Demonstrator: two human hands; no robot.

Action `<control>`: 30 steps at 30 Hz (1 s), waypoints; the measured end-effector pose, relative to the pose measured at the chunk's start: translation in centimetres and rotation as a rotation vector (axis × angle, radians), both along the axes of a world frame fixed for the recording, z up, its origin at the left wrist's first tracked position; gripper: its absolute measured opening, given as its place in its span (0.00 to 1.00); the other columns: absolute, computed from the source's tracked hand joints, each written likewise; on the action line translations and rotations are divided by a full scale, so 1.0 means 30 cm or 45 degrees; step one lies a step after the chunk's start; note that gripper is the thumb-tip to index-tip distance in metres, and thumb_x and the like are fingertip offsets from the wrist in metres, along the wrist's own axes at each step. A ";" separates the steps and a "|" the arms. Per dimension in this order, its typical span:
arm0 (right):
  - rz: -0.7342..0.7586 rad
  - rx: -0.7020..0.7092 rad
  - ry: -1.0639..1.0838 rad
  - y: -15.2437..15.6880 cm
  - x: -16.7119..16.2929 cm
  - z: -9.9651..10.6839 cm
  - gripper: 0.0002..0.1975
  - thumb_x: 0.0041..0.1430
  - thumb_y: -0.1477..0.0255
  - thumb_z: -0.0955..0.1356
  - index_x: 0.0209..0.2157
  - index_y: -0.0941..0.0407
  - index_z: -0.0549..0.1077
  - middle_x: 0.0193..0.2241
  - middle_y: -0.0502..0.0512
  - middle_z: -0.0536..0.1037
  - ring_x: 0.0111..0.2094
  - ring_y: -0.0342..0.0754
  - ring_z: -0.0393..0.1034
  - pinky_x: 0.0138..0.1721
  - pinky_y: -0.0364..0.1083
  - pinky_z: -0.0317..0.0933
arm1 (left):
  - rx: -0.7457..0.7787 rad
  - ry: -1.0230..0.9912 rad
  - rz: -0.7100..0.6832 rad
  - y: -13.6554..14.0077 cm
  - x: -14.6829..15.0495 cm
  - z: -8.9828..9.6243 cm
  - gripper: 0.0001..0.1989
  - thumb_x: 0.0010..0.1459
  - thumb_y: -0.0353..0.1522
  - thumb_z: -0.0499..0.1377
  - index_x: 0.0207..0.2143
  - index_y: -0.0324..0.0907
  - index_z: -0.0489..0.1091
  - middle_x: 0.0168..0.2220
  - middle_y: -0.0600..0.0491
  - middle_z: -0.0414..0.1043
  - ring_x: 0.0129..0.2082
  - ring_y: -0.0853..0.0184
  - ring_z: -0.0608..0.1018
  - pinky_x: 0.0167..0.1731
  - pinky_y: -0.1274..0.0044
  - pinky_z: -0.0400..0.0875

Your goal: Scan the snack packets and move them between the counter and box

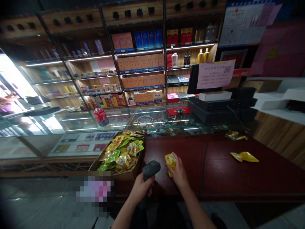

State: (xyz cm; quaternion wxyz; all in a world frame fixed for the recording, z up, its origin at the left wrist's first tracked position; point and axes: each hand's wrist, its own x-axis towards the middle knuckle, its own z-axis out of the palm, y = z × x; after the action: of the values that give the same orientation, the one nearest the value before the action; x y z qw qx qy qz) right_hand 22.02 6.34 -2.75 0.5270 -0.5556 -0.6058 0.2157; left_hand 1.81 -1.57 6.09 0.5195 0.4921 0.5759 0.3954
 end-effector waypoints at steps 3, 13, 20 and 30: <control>-0.082 -0.056 0.078 0.025 0.023 -0.038 0.31 0.64 0.55 0.63 0.65 0.52 0.67 0.50 0.61 0.75 0.50 0.57 0.76 0.51 0.54 0.71 | 0.006 -0.043 0.019 0.015 -0.032 -0.087 0.23 0.50 0.52 0.63 0.23 0.43 0.65 0.12 0.58 0.64 0.10 0.71 0.67 0.12 0.81 0.59; 0.435 -0.036 0.594 0.121 -0.216 0.245 0.44 0.58 0.67 0.67 0.73 0.47 0.47 0.54 0.58 0.76 0.45 0.50 0.79 0.42 0.48 0.75 | 0.091 -0.180 0.091 0.019 -0.040 -0.185 0.21 0.50 0.50 0.65 0.26 0.42 0.67 0.15 0.58 0.65 0.11 0.71 0.68 0.13 0.80 0.61; 0.865 -0.081 0.139 0.261 -0.630 0.487 0.39 0.55 0.79 0.68 0.68 0.47 0.62 0.54 0.55 0.79 0.42 0.48 0.79 0.48 0.50 0.73 | 0.015 -0.235 0.128 0.044 -0.053 -0.202 0.22 0.46 0.51 0.66 0.26 0.42 0.67 0.15 0.58 0.67 0.10 0.70 0.68 0.12 0.79 0.63; -0.397 -0.566 -0.327 0.287 0.002 0.240 0.33 0.67 0.65 0.62 0.69 0.66 0.60 0.68 0.78 0.61 0.71 0.67 0.51 0.67 0.69 0.47 | 0.040 -0.158 0.089 0.073 -0.091 -0.240 0.34 0.37 0.64 0.64 0.20 0.42 0.68 0.10 0.54 0.65 0.09 0.69 0.67 0.12 0.79 0.58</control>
State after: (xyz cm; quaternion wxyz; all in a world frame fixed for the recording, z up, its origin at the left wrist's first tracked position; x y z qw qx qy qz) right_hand 22.09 14.96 4.44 0.3382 -0.7665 -0.5128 0.1876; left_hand -0.93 0.61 -1.10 0.5323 0.4542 0.5531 0.4521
